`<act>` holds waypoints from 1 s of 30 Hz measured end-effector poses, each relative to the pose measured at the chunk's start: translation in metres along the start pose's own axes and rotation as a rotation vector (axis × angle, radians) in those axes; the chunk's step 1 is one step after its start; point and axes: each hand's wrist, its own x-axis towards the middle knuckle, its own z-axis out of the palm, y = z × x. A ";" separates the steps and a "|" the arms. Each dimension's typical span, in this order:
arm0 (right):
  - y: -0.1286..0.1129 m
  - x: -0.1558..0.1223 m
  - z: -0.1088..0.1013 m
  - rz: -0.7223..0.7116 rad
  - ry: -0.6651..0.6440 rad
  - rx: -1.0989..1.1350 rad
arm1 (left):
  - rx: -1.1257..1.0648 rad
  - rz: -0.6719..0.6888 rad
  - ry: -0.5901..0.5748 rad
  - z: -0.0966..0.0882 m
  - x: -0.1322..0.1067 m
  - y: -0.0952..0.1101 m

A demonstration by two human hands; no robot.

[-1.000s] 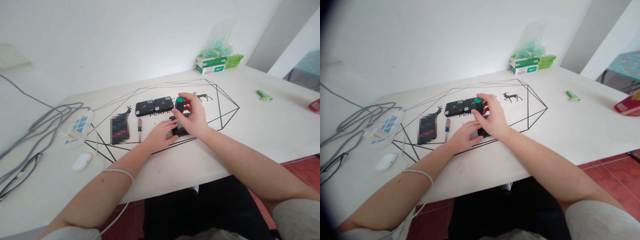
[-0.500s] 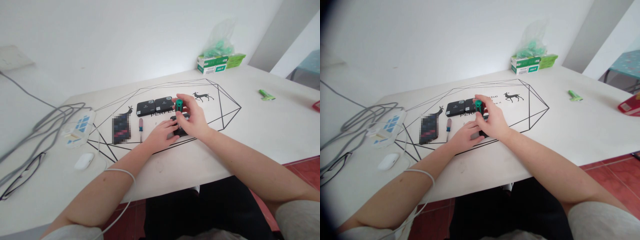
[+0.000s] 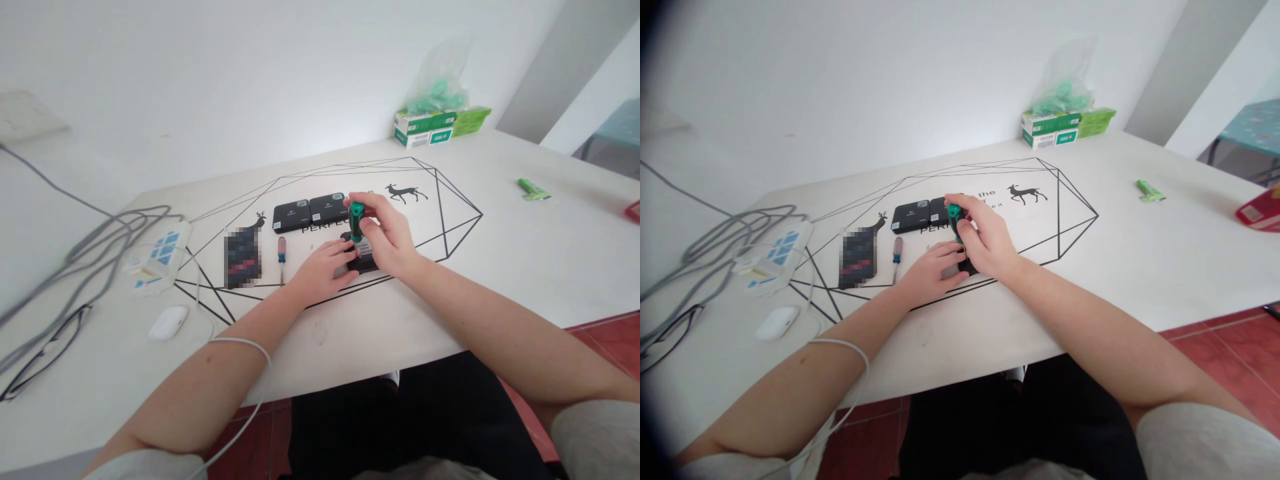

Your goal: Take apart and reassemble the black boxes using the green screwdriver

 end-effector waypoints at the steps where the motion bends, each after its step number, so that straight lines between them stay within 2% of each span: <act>1: 0.000 0.001 0.000 -0.011 0.009 -0.011 | 0.000 0.002 0.001 0.000 0.000 0.000; 6: 0.003 0.003 0.003 -0.055 0.055 -0.125 | -0.033 0.020 -0.015 -0.002 0.002 0.001; 14: 0.001 -0.002 0.002 -0.035 -0.021 0.017 | -0.039 -0.008 -0.022 -0.003 0.002 0.003; 22: 0.003 0.001 0.004 -0.049 -0.002 -0.158 | -0.062 0.003 -0.031 -0.008 0.005 0.008; 30: 0.001 0.001 0.005 -0.037 0.038 -0.127 | -0.055 -0.006 -0.036 -0.007 0.004 0.007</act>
